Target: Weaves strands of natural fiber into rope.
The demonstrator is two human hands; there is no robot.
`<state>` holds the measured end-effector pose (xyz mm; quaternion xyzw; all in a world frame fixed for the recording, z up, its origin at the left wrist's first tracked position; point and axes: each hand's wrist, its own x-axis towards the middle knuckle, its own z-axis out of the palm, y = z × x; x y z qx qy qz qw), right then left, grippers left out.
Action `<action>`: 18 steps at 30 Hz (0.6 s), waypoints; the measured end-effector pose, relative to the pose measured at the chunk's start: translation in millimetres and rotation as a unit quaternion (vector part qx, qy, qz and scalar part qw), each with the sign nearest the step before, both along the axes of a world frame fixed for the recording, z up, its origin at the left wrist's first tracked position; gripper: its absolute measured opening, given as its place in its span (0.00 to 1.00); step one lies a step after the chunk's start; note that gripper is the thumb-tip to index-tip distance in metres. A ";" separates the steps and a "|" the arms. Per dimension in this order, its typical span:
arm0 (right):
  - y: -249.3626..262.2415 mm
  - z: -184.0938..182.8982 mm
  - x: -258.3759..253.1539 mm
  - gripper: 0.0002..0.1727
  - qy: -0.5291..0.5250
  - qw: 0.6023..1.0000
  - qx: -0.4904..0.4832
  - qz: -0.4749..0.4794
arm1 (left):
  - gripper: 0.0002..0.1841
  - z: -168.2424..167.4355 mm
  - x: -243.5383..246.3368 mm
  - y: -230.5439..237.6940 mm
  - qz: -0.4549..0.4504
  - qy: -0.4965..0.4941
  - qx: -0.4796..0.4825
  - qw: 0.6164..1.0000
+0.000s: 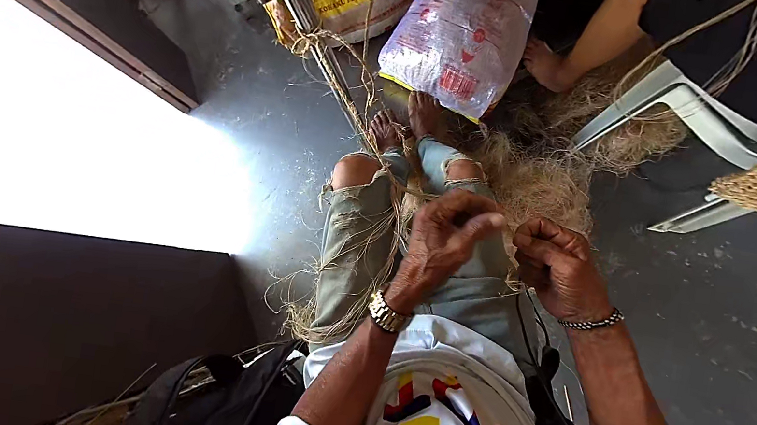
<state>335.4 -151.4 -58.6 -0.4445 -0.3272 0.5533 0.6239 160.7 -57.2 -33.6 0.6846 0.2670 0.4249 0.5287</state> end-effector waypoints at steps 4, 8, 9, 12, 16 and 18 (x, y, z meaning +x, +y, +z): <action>6.7 -2.3 0.5 0.10 -0.041 0.998 0.033 -0.043 | 0.18 17.2 -63.7 45.9 0.221 0.269 0.109 0.931; 42.4 4.4 -5.9 0.05 -0.257 0.958 0.100 -0.075 | 0.26 13.1 -91.1 117.8 0.294 0.402 0.020 0.867; 55.6 4.9 -10.0 0.07 -0.321 0.937 0.116 -0.073 | 0.25 8.2 -93.8 130.0 0.279 0.421 -0.008 0.863; 97.5 -0.8 -29.3 0.09 -0.457 0.879 0.125 -0.049 | 0.19 -10.0 -95.4 155.4 0.224 0.422 -0.066 0.876; 135.5 -20.0 -54.1 0.10 -0.507 0.859 0.071 0.011 | 0.11 -17.2 -90.7 161.8 0.196 0.328 -0.124 0.916; 144.4 -30.1 -61.5 0.09 -0.485 0.871 0.057 0.046 | 0.09 -14.2 -90.5 159.6 0.193 0.285 -0.143 0.928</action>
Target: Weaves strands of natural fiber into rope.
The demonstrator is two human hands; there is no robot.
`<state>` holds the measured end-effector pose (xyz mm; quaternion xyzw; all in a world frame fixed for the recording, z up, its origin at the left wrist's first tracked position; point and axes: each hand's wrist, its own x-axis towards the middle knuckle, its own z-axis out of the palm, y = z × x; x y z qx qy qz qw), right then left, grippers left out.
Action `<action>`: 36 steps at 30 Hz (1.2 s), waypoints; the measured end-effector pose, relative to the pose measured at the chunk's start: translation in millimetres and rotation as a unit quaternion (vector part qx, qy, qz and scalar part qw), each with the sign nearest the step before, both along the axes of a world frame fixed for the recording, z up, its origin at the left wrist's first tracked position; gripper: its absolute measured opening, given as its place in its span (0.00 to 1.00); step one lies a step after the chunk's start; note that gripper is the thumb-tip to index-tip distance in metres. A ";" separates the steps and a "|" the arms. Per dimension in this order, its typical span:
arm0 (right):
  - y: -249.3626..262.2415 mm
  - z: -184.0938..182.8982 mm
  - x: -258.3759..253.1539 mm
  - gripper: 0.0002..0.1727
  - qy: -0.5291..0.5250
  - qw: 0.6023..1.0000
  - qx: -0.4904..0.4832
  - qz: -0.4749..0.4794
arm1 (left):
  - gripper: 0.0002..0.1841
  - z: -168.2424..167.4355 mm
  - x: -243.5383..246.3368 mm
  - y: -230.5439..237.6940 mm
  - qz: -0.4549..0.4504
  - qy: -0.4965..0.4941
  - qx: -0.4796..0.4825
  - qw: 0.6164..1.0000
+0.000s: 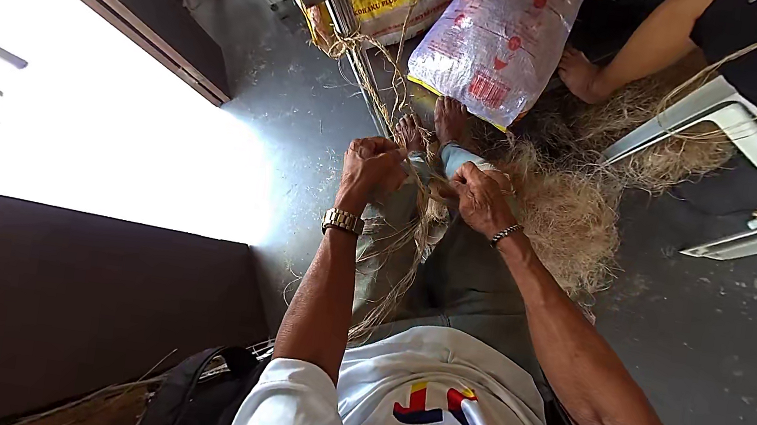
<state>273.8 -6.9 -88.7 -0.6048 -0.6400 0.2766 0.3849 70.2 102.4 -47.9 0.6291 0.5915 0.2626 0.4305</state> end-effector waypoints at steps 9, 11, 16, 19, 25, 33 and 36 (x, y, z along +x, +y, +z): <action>-26.6 21.7 -4.5 0.11 0.256 0.966 -0.012 0.021 | 0.11 21.2 9.7 -47.4 0.003 -0.155 0.078 0.985; -31.6 27.5 -5.6 0.10 0.273 0.962 0.002 0.015 | 0.15 21.5 13.0 -66.5 0.005 -0.181 0.062 0.982; -31.6 34.6 -13.8 0.09 0.296 0.954 0.010 0.033 | 0.10 18.9 19.1 -96.2 -0.053 -0.248 -0.039 0.966; -27.1 35.7 -15.4 0.08 0.305 0.952 -0.002 0.032 | 0.06 13.5 26.4 -82.0 -0.029 -0.316 -0.099 0.943; -26.3 31.8 -16.6 0.07 0.320 0.947 -0.011 0.031 | 0.07 7.6 21.9 -72.3 -0.047 -0.323 -0.103 0.940; -29.5 24.9 -17.8 0.08 0.346 0.937 -0.042 0.018 | 0.11 9.7 5.4 -67.6 -0.074 -0.320 -0.160 0.931; -27.4 23.8 -20.4 0.07 0.327 0.945 -0.020 0.017 | 0.11 8.2 3.8 -67.2 -0.088 -0.345 -0.168 0.919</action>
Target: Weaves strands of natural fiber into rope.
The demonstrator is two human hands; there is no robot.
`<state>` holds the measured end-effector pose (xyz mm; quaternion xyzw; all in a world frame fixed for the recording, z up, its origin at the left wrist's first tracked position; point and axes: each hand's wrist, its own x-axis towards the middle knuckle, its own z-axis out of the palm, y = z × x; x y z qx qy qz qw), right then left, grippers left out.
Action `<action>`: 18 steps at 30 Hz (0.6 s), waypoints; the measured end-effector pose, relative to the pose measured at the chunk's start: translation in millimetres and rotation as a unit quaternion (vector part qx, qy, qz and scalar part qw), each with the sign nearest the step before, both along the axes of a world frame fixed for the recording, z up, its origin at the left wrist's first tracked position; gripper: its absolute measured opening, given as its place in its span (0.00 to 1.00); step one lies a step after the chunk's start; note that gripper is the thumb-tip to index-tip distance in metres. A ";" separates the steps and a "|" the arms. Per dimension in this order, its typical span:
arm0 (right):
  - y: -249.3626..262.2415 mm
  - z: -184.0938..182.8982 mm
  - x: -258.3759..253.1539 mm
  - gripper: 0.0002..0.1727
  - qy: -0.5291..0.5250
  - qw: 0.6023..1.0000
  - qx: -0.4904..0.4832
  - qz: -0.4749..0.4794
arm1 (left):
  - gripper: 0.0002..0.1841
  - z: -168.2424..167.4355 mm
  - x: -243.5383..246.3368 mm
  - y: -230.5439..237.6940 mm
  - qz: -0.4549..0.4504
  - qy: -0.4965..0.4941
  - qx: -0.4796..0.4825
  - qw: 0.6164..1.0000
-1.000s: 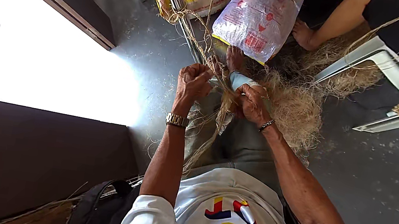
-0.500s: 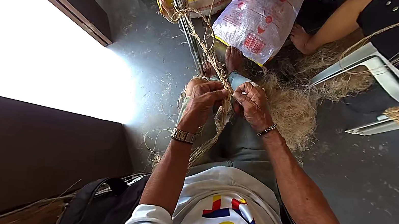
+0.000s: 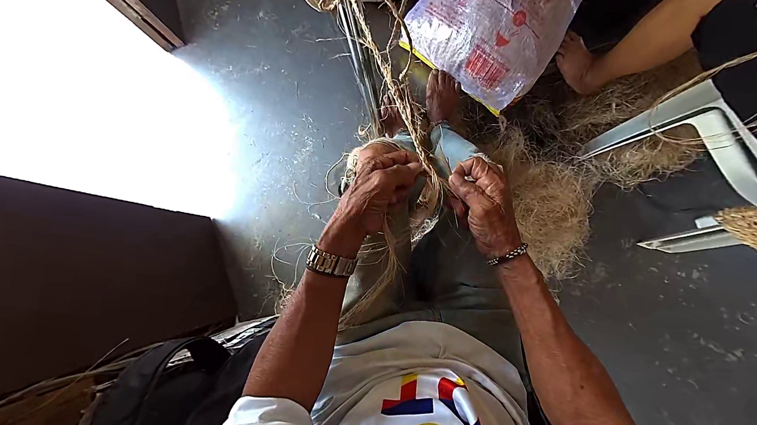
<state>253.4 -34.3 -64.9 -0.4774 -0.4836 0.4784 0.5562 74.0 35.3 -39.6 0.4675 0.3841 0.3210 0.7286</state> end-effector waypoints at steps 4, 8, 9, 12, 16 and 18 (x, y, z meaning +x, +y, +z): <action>-0.9 1.0 -3.8 0.08 -0.037 0.999 0.019 -0.001 | 0.11 -4.7 2.9 -3.5 0.029 -0.019 0.028 0.999; -2.0 -1.7 -3.8 0.09 -0.070 0.997 -0.006 -0.044 | 0.11 -8.7 2.3 -5.8 0.049 -0.030 0.059 0.997; -1.3 -1.7 -2.0 0.09 -0.107 0.991 0.002 -0.075 | 0.10 -10.1 1.8 -6.3 0.053 -0.035 0.067 0.996; -1.0 5.3 5.0 0.11 -0.204 0.963 0.092 -0.154 | 0.08 -15.4 2.2 -7.2 0.068 -0.038 0.088 0.993; -19.7 31.2 8.1 0.09 -0.183 0.955 0.122 -0.201 | 0.08 -20.3 6.0 -8.4 0.087 -0.035 0.101 0.990; -26.0 38.6 4.1 0.09 -0.119 0.975 0.070 -0.172 | 0.08 -21.6 7.7 -8.3 0.091 -0.035 0.110 0.989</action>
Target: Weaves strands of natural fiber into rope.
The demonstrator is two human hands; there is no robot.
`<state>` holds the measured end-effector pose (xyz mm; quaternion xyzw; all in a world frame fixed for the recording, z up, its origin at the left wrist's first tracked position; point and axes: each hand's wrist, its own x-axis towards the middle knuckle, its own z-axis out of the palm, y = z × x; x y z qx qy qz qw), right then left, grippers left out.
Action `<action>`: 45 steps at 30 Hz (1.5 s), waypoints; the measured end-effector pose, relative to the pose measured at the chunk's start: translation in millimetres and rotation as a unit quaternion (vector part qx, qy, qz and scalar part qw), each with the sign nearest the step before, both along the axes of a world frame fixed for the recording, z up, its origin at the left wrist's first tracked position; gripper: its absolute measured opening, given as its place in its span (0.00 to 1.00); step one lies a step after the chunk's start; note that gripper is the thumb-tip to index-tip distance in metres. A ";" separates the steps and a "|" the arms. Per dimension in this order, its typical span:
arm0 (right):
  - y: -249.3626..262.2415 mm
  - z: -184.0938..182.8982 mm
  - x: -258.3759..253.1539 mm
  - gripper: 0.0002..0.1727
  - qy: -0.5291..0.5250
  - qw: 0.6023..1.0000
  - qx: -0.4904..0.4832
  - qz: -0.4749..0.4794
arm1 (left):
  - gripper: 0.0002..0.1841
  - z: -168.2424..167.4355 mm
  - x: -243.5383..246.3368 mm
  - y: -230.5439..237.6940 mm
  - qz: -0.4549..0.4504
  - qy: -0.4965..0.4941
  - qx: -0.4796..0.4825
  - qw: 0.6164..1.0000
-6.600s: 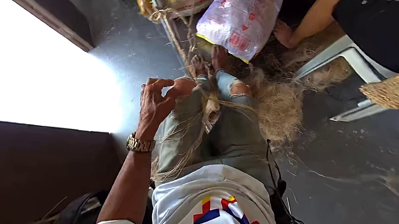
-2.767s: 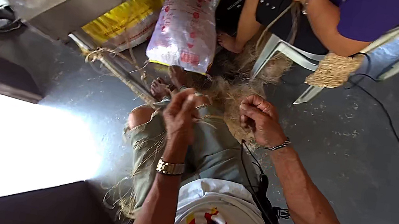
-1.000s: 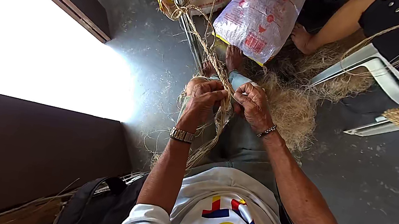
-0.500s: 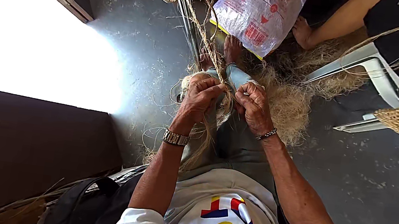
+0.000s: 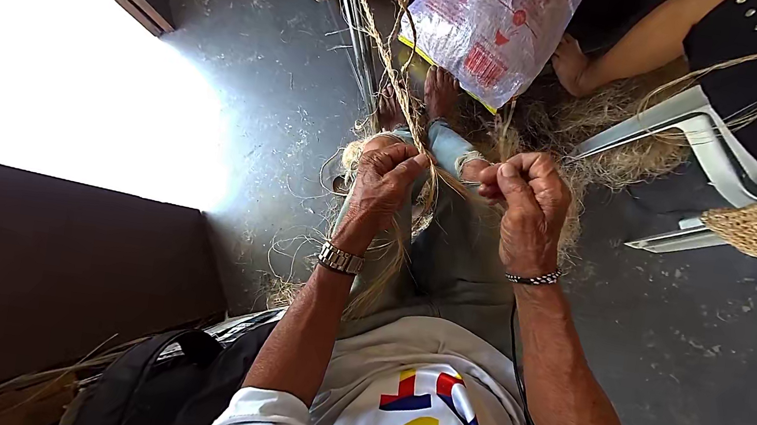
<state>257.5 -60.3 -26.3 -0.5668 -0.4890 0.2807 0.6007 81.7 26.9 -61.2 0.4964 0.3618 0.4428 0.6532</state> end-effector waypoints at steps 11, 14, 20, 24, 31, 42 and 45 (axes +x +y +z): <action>2.9 -10.4 -39.6 0.13 0.434 0.879 -0.134 0.148 | 0.09 -3.0 7.0 -3.0 0.039 0.028 0.077 0.996; -7.3 -16.1 -33.7 0.12 0.438 0.875 -0.110 0.174 | 0.10 3.4 7.0 -8.9 0.029 -0.018 0.003 0.999; -57.0 -26.2 5.9 0.12 0.359 0.916 -0.117 0.136 | 0.09 6.1 1.1 -17.0 0.057 -0.049 -0.014 0.997; -101.0 -19.4 47.9 0.09 0.296 0.940 -0.123 0.116 | 0.10 8.4 -5.6 -17.8 0.076 -0.020 0.039 0.996; -172.0 -16.0 115.7 0.08 0.228 0.966 -0.116 0.037 | 0.09 8.5 -10.5 -16.6 0.092 0.044 0.074 0.992; -288.1 -138.5 235.2 0.07 0.231 0.833 -0.350 -0.362 | 0.10 7.0 -29.3 -39.7 0.087 0.110 0.099 0.985; -326.1 -165.1 256.1 0.06 0.272 0.795 -0.309 -0.445 | 0.09 3.8 -27.1 -34.0 0.106 0.108 0.085 0.985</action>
